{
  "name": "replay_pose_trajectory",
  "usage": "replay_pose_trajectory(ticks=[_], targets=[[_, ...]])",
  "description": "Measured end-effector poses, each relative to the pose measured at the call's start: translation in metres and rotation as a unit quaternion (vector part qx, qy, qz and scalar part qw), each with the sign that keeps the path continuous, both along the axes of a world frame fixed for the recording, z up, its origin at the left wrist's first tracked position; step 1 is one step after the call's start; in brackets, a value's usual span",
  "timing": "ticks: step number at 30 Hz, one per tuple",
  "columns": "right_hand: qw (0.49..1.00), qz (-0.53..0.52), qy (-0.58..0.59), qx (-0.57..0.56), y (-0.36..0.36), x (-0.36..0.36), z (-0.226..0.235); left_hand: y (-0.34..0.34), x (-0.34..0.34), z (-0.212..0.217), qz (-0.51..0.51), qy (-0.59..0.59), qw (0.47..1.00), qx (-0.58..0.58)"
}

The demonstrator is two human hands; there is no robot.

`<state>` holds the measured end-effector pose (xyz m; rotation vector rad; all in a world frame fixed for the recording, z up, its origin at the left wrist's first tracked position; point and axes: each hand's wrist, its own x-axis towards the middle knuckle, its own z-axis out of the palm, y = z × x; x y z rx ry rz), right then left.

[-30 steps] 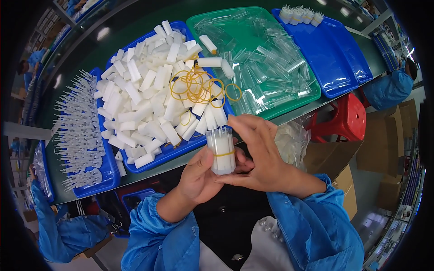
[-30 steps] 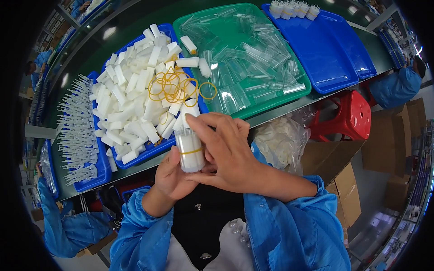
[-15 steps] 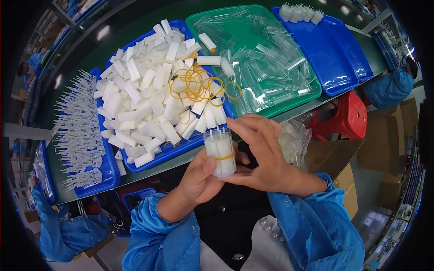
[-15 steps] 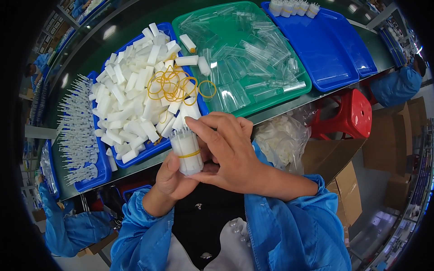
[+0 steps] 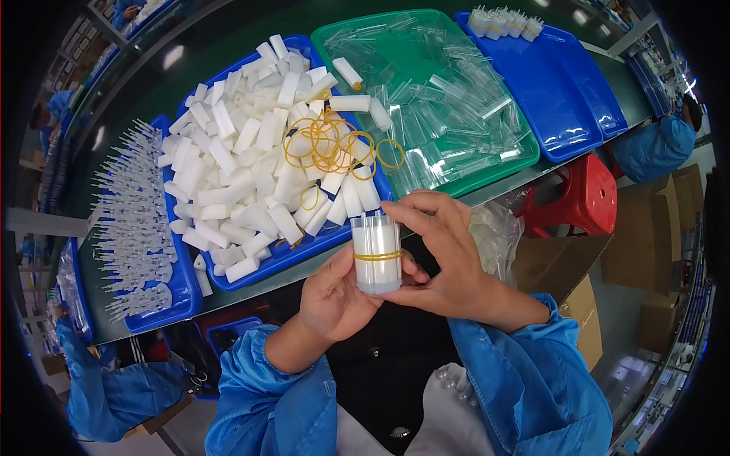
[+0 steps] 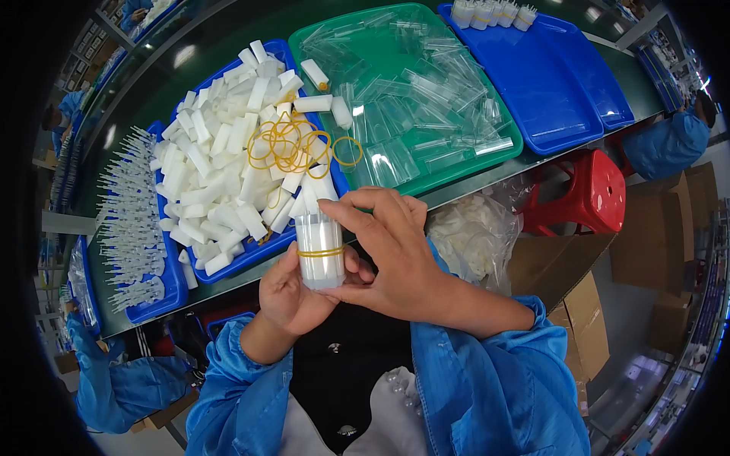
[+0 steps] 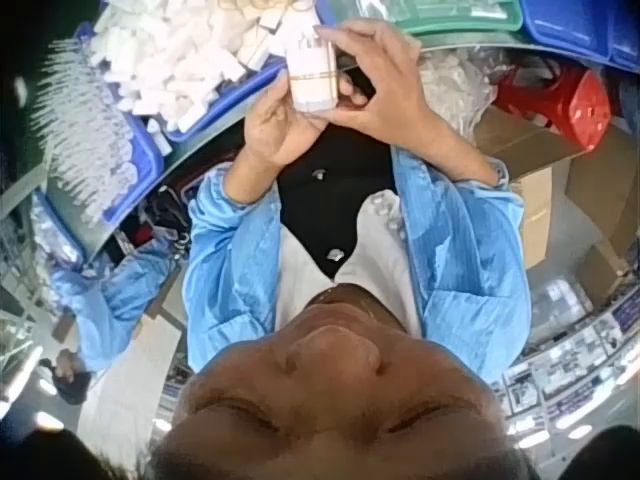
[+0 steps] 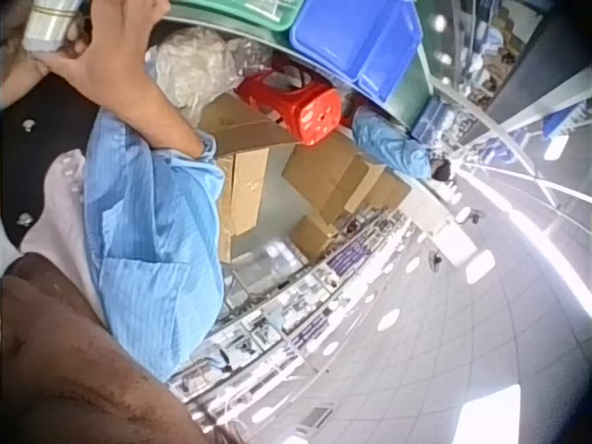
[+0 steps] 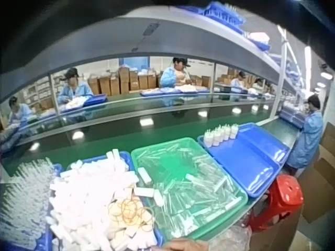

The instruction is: The person attaches white blocks onto the prongs of plastic bases, slides clear plastic sleeves over them, secures a bundle of the assembled units with a rubber band, and assembles additional units.

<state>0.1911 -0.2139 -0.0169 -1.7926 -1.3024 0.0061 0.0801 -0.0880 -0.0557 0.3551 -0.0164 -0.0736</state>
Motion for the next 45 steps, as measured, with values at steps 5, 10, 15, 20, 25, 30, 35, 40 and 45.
replay_pose_trajectory(ticks=[5, 10, 15, 20, 25, 30, 35, 40, 45], targets=[[1.0, -0.003, -0.008, -0.002, -0.001, 0.001, -0.003, -0.004, 0.001, -0.001, 0.004, -0.007, 1.0, -0.004], [0.999, -0.009, -0.032, 0.022, -0.002, 0.004, -0.006, -0.003, 0.002, -0.002, 0.014, -0.02, 0.995, 0.094], [0.976, 0.145, 0.154, 0.054, -0.006, 0.017, 0.0, -0.004, -0.001, 0.005, 0.004, -0.016, 0.989, 0.145], [0.953, 0.212, 0.211, -0.049, -0.02, 0.027, 0.0, -0.005, -0.001, 0.004, -0.045, 0.004, 0.977, 0.209], [0.937, 0.254, 0.235, -0.046, -0.028, 0.048, 0.018, 0.005, 0.009, -0.002, -0.117, -0.078, 0.967, 0.21], [0.974, 0.161, 0.157, 0.004, -0.039, 0.106, 0.048, 0.013, 0.007, 0.008, -0.116, -0.061, 0.974, 0.185], [0.972, -0.089, 0.207, 0.073, -0.042, 0.206, 0.068, 0.021, -0.003, 0.011, -0.16, -0.092, 0.947, 0.263], [0.955, -0.267, 0.123, -0.028, -0.051, 0.328, 0.041, 0.029, -0.022, 0.019, -0.163, -0.069, 0.938, 0.297], [0.935, -0.297, 0.17, -0.093, -0.025, 0.354, 0.022, 0.042, -0.046, 0.032, -0.118, -0.007, 0.932, 0.343]])
